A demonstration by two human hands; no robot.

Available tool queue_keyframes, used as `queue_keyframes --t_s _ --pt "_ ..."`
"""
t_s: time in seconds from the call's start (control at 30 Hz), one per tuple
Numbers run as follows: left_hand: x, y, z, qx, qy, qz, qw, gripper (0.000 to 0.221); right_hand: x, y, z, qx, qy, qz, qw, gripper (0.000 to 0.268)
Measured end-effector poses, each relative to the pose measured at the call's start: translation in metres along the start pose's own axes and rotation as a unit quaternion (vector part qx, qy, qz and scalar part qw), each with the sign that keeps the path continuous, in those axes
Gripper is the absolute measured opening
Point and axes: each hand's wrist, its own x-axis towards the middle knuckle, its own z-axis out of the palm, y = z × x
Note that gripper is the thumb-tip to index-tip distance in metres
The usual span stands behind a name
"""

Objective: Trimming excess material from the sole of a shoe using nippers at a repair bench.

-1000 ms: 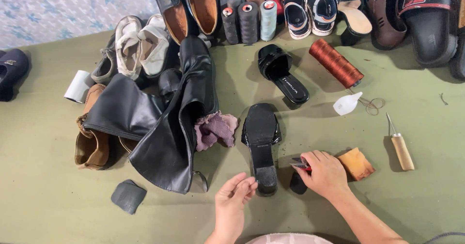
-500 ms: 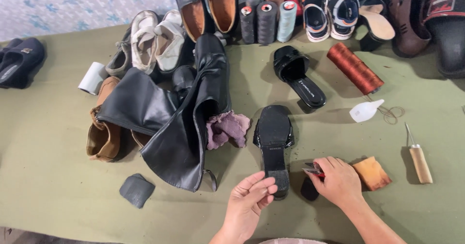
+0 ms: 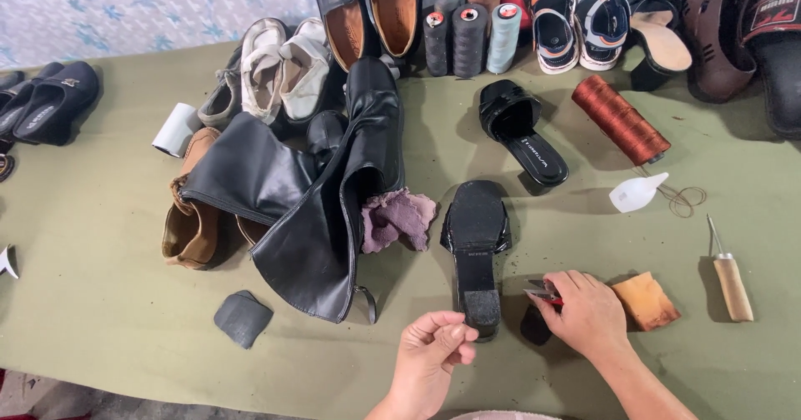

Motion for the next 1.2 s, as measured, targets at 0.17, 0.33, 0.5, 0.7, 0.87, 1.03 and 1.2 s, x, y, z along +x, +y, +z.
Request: queue_keyframes --t_s 0.17,0.33,0.5,0.7,0.87,1.03,1.2 --pt "0.013 -0.005 -0.013 0.104 0.024 0.128 0.986 0.02 -0.001 -0.002 -0.003 0.012 0.019 -0.012 1.0 0.034" --pt "0.017 -0.003 -0.015 0.094 0.025 0.104 0.99 0.014 -0.002 -0.002 -0.004 0.008 0.02 -0.014 1.0 0.034" --pt "0.025 0.0 -0.013 0.029 0.041 0.08 0.996 0.017 0.0 -0.002 -0.005 0.008 0.018 -0.014 1.0 0.035" --pt "0.025 0.013 0.002 -0.007 0.076 0.038 0.996 0.012 -0.001 -0.003 -0.004 0.013 0.024 -0.013 1.0 0.034" --pt "0.021 0.022 0.011 -0.028 0.041 0.001 0.999 0.022 0.0 -0.003 -0.003 0.014 0.026 -0.014 0.999 0.033" --pt "0.018 0.022 0.011 -0.037 0.018 -0.011 0.999 0.03 0.001 -0.001 -0.001 0.009 0.015 -0.011 1.0 0.034" --pt "0.014 0.02 0.015 -0.048 0.019 -0.011 0.999 0.03 0.0 -0.001 0.0 0.008 0.007 -0.005 1.0 0.033"
